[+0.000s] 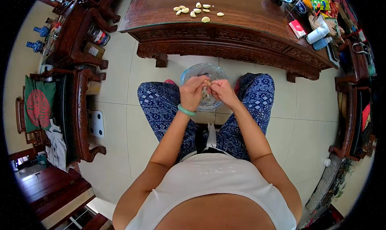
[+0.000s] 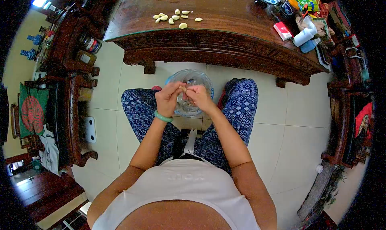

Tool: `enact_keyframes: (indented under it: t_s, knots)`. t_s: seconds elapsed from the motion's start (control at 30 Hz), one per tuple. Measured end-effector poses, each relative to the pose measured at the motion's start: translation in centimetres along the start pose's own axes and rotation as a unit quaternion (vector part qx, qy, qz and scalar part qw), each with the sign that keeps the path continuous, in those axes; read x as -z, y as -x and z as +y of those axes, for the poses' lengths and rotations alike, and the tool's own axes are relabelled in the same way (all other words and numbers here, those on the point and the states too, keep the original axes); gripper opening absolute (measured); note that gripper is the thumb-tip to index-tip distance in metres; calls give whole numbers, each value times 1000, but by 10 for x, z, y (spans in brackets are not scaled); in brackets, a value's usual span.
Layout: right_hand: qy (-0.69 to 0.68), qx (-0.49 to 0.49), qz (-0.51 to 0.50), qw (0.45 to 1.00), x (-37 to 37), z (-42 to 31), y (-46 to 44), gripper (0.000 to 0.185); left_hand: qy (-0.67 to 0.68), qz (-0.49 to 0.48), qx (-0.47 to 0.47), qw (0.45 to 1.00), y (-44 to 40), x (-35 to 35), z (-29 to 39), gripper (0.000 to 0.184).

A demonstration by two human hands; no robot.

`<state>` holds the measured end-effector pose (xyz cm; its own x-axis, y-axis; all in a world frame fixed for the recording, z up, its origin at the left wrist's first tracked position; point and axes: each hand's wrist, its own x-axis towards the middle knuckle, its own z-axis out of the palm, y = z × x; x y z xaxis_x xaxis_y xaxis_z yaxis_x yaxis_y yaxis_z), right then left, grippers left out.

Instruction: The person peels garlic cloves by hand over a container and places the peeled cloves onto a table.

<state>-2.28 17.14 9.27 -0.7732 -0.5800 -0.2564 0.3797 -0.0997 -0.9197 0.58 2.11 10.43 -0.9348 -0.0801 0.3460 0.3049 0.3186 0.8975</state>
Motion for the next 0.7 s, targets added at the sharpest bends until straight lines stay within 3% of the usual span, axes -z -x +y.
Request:
enact_keyframes:
  t_s: [0.07,0.13,0.2,0.23,0.27,0.33,0.4,0.47,0.53,0.6,0.7]
  knots:
    - [17,4,19,1000,-1,4,-1,22,-56,13,-91,994,-1,0,8,23]
    - [33,8,40,999,-3,5,-1,23,-14,10,-61,998,1,-4,1,18]
    - [-41,21,37,998,-6,4,0,24,240,32,185,952,3,-10,-2,15]
    - [-41,21,36,998,-6,3,-1,24,328,3,239,914,0,-8,-4,14]
    - [-9,38,46,998,-6,2,-2,25,328,3,239,914,0,-7,-7,14]
    - [23,56,57,997,-4,-1,-2,25,482,-17,307,821,0,-6,-13,12]
    - [34,32,34,998,-2,-4,-4,25,473,-28,326,818,2,-5,-18,13]
    - [71,38,37,996,5,2,-10,23,541,8,352,764,6,-5,-29,15]
    - [108,45,38,992,9,14,-17,23,550,23,358,754,7,-5,-32,16]
    - [265,90,157,947,12,29,-24,20,570,5,352,743,11,-5,-45,16]
    - [382,99,175,902,21,47,-32,20,572,21,352,740,15,-6,-60,18]
